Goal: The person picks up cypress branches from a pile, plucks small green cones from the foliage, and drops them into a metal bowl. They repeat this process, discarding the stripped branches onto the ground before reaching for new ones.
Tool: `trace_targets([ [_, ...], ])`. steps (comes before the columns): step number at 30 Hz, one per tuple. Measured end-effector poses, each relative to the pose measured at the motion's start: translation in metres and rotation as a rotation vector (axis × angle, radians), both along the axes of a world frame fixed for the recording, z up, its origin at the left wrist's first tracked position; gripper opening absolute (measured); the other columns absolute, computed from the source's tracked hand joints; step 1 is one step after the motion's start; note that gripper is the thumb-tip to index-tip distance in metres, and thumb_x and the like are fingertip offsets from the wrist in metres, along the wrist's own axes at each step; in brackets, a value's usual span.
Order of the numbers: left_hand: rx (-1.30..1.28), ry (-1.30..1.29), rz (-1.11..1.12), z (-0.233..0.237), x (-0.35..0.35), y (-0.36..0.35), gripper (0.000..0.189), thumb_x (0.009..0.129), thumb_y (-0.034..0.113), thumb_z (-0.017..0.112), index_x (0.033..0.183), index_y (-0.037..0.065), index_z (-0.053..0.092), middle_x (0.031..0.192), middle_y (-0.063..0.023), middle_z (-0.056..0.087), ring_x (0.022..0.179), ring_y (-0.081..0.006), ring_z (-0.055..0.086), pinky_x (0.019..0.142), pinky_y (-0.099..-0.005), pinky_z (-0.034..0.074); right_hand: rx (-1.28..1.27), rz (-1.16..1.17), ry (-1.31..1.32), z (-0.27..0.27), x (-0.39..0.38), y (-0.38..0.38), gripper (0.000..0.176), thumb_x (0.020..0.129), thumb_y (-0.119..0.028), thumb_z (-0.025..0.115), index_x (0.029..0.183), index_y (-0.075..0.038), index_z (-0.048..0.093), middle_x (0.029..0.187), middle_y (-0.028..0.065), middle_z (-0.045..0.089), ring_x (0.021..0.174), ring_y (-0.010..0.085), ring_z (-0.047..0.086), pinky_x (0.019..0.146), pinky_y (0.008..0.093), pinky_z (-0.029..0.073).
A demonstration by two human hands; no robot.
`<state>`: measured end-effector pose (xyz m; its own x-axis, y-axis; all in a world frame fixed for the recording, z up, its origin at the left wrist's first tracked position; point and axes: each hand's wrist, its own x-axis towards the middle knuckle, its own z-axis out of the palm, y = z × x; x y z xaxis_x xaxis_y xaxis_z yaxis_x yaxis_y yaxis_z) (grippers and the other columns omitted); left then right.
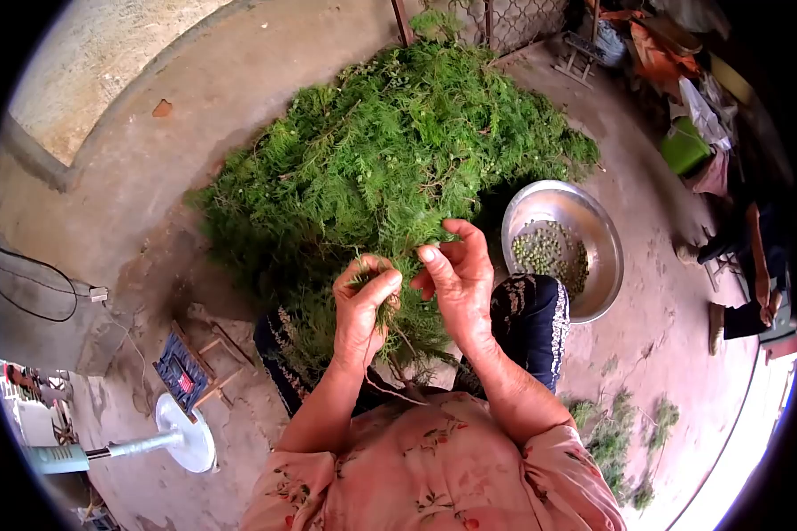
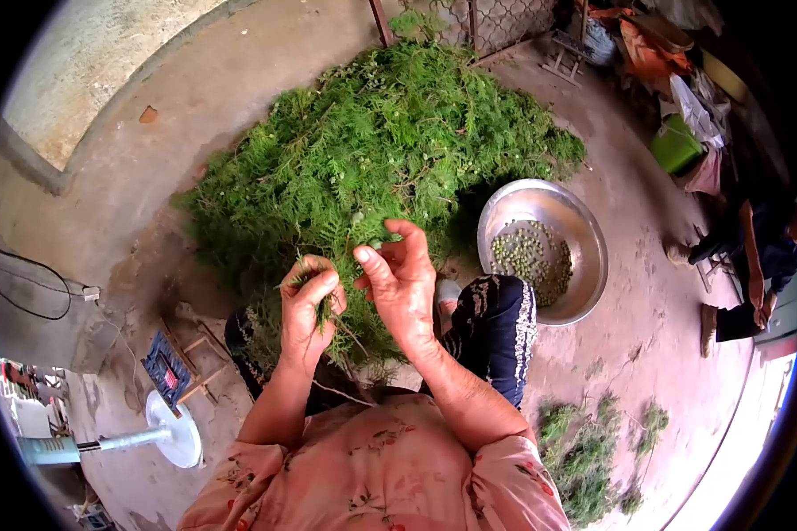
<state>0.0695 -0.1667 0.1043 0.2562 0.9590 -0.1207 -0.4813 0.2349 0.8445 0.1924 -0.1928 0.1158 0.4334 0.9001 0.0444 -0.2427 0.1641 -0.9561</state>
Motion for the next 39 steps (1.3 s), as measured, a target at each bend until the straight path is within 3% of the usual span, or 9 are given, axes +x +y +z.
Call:
trace_targets([
  [4, 0.053, 0.088, 0.010, -0.008, -0.001, -0.013, 0.008, 0.077, 0.003, 0.061, 0.083, 0.003, 0.055, 0.066, -0.0005, 0.052, 0.056, -0.0075, 0.049, 0.050, -0.0204, 0.039, -0.122, 0.010, 0.075, -0.013, -0.003, 0.004, 0.033, 0.083, -0.016, 0.063, 0.107, -0.003, 0.046, 0.070, 0.0018, 0.053, 0.050, 0.0092, 0.050, 0.040, 0.0204, 0.039],
  [9, -0.082, 0.152, 0.165, 0.000, 0.009, -0.028, 0.014, 0.080, 0.004, 0.061, 0.093, 0.003, 0.055, 0.065, 0.0018, 0.052, 0.050, -0.0053, 0.045, 0.044, -0.0186, 0.036, 0.010, 0.067, 0.230, -0.021, -0.010, 0.001, 0.014, 0.084, -0.003, 0.057, 0.097, 0.001, 0.053, 0.077, 0.0040, 0.056, 0.056, 0.0097, 0.053, 0.048, 0.0218, 0.045],
  [19, -0.101, 0.169, 0.202, -0.019, -0.005, -0.033, 0.013, 0.077, 0.012, 0.068, 0.085, 0.006, 0.060, 0.068, 0.0008, 0.054, 0.050, -0.0071, 0.046, 0.040, -0.0207, 0.035, -0.023, -0.053, 0.198, -0.049, 0.021, 0.007, 0.011, 0.085, 0.001, 0.052, 0.096, -0.002, 0.055, 0.073, 0.0018, 0.056, 0.058, 0.0101, 0.054, 0.053, 0.0223, 0.046],
  [20, -0.120, 0.141, 0.165, -0.013, -0.008, -0.034, 0.008, 0.079, 0.009, 0.066, 0.083, 0.003, 0.063, 0.071, 0.0014, 0.057, 0.062, -0.0063, 0.048, 0.059, -0.0207, 0.039, -0.043, -0.048, 0.306, -0.048, 0.031, 0.007, 0.010, 0.086, 0.000, 0.051, 0.095, -0.004, 0.055, 0.073, 0.0010, 0.056, 0.060, 0.0104, 0.053, 0.055, 0.0220, 0.045],
  [27, -0.042, 0.248, 0.160, -0.021, -0.003, -0.030, 0.010, 0.077, 0.009, 0.067, 0.085, 0.006, 0.061, 0.070, 0.0006, 0.057, 0.056, -0.0063, 0.049, 0.046, -0.0206, 0.038, 0.084, 0.301, 0.715, -0.034, 0.046, 0.003, 0.014, 0.086, -0.009, 0.054, 0.099, -0.004, 0.054, 0.089, 0.0058, 0.055, 0.070, 0.0141, 0.054, 0.055, 0.0223, 0.041],
  [29, 0.053, 0.347, 0.140, -0.026, -0.003, -0.031, 0.009, 0.079, 0.007, 0.065, 0.087, 0.004, 0.061, 0.073, -0.0001, 0.059, 0.060, -0.0062, 0.049, 0.053, -0.0206, 0.040, 0.073, 0.314, 0.612, -0.022, 0.040, 0.000, 0.016, 0.087, -0.011, 0.054, 0.101, -0.004, 0.054, 0.093, 0.0062, 0.054, 0.069, 0.0138, 0.053, 0.053, 0.0213, 0.039],
  [31, 0.056, 0.368, 0.124, -0.027, -0.005, -0.030, 0.009, 0.081, 0.005, 0.063, 0.089, 0.002, 0.061, 0.074, -0.0006, 0.059, 0.062, -0.0061, 0.049, 0.058, -0.0204, 0.040, 0.065, 0.293, 0.592, -0.016, 0.036, 0.000, 0.018, 0.087, -0.016, 0.056, 0.100, -0.003, 0.056, 0.079, 0.0036, 0.055, 0.058, 0.0102, 0.049, 0.047, 0.0185, 0.035],
  [34, 0.133, 0.498, 0.096, -0.030, -0.005, -0.031, 0.009, 0.081, 0.006, 0.063, 0.088, 0.001, 0.061, 0.072, 0.0000, 0.057, 0.060, -0.0058, 0.048, 0.056, -0.0205, 0.039, -0.143, 0.291, 0.100, -0.003, 0.033, -0.001, 0.025, 0.086, -0.023, 0.058, 0.096, -0.001, 0.062, 0.051, -0.0053, 0.042, 0.043, 0.0030, 0.032, 0.040, 0.0166, 0.023],
  [39, 0.207, 0.537, 0.073, -0.032, -0.002, -0.031, 0.017, 0.083, 0.015, 0.063, 0.089, -0.001, 0.059, 0.060, 0.0042, 0.046, 0.055, -0.0041, 0.037, 0.048, -0.0211, 0.032, -0.044, 0.325, -0.246, -0.028, 0.030, 0.007, 0.022, 0.087, -0.021, 0.058, 0.095, -0.001, 0.063, 0.056, -0.0079, 0.039, 0.050, 0.0017, 0.030, 0.044, 0.0187, 0.023],
])
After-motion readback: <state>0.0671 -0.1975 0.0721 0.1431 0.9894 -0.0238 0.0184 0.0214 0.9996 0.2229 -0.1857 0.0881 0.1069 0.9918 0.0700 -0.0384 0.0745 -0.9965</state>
